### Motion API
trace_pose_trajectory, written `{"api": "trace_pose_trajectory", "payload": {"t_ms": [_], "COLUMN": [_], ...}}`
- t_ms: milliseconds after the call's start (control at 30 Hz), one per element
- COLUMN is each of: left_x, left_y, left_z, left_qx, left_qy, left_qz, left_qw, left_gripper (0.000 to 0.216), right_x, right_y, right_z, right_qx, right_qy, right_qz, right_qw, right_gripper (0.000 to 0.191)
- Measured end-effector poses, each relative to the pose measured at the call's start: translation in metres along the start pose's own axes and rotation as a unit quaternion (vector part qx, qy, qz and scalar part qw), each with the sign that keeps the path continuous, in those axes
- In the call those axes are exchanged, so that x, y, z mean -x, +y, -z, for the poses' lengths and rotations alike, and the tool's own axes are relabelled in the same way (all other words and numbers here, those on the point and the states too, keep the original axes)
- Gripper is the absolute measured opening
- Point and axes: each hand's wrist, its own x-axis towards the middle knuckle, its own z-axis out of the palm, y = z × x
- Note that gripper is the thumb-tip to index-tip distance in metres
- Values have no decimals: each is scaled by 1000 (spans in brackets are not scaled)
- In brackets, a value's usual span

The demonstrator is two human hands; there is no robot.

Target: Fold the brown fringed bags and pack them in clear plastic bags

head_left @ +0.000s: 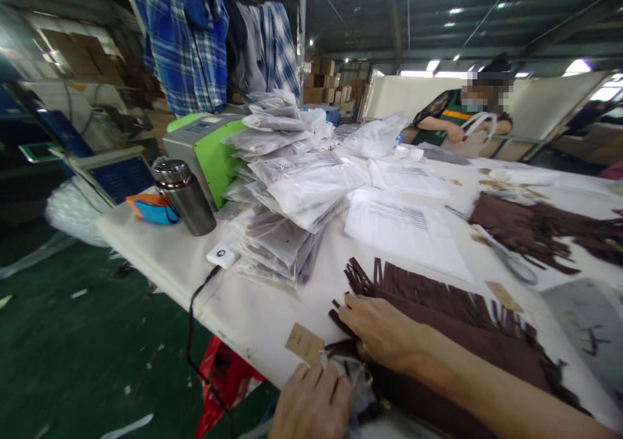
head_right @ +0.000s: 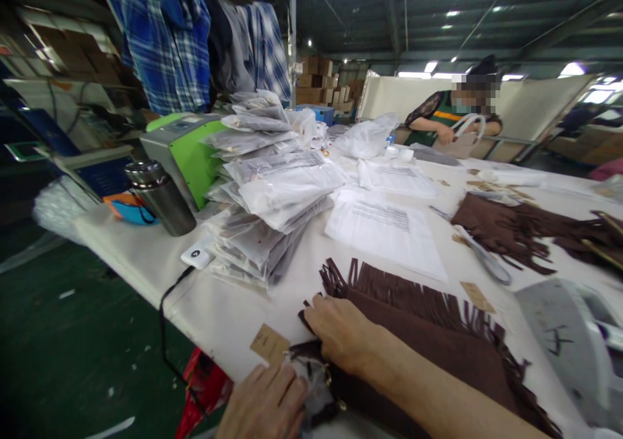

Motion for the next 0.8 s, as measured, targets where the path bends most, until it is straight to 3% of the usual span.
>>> {"api": "trace_pose_trajectory", "payload": {"t_ms": [167,267,433,533,633,800], "left_x": [0,0,-1,-1,1,0], "left_y": [2,1,-1,-2,-3,-5], "left_z": [0,-3,-2,-2,-7,-16], "left_qx": [-21,-3,-6,2,5,10], "left_qy": [-3,4,-27,-28,-37,-71], "left_qz": [-15,-25,-25,-35,-29,-33], "left_qw": [1000,1000,999,999,999,997], "left_gripper": [10,11,9,8,9,11], "right_x": [-2,1,2,-3,-6,-2], "right_y": [21,15,-13,-16,-5,14], "right_z": [6,23,25,13,2,-4], "right_qx": [-31,-38,-1,-12,-44,-131], "right_qy": [54,80,-26,-33,-4,110], "right_qz": [-39,-41,40,43,13,-97], "right_qw": [997,995,999,998,999,981], "right_gripper": [23,23,18,20,15,15]}}
